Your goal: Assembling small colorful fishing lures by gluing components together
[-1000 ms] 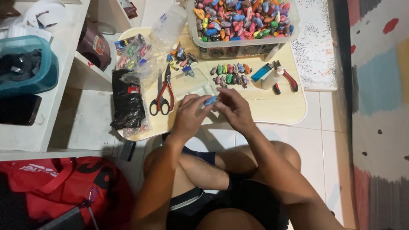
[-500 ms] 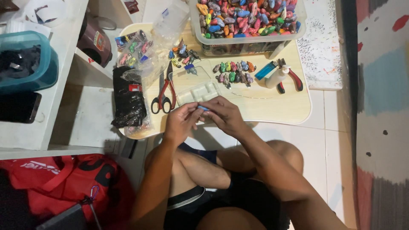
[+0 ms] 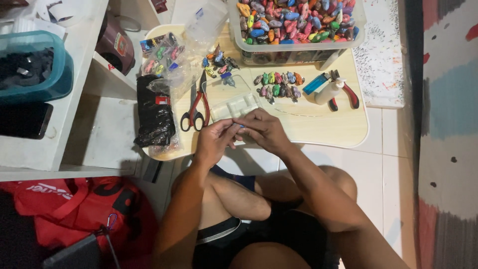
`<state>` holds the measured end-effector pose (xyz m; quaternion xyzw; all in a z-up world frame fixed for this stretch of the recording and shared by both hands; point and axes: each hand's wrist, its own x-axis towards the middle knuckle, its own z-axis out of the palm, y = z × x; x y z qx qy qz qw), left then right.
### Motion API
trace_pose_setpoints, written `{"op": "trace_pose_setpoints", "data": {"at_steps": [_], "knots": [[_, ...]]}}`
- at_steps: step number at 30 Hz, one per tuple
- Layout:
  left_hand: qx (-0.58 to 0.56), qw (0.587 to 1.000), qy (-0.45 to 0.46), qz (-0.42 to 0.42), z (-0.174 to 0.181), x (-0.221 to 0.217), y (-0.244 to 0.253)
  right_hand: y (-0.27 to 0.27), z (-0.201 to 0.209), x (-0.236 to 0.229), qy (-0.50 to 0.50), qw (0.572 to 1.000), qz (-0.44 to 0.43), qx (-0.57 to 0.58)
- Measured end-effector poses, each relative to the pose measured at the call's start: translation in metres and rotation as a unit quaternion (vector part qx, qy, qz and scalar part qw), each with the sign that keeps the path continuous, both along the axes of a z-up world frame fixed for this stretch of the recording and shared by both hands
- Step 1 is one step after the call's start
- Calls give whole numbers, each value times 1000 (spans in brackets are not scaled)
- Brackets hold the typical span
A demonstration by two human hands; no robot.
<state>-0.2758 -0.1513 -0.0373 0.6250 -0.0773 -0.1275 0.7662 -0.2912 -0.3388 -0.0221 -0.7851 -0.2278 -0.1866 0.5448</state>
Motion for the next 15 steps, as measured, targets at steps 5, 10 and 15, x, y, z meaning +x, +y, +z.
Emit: {"op": "trace_pose_setpoints", "data": {"at_steps": [5,10,15], "knots": [[16,1000,-4,-21,7,-1,1,-14,-26,0,58,997,-39,40],[14,1000,1,-8,-2,-1,0,-7,-12,2,27,1000,0,5],[23,1000,-2,-13,9,-4,-2,-8,-16,-1,49,998,-18,36]]}}
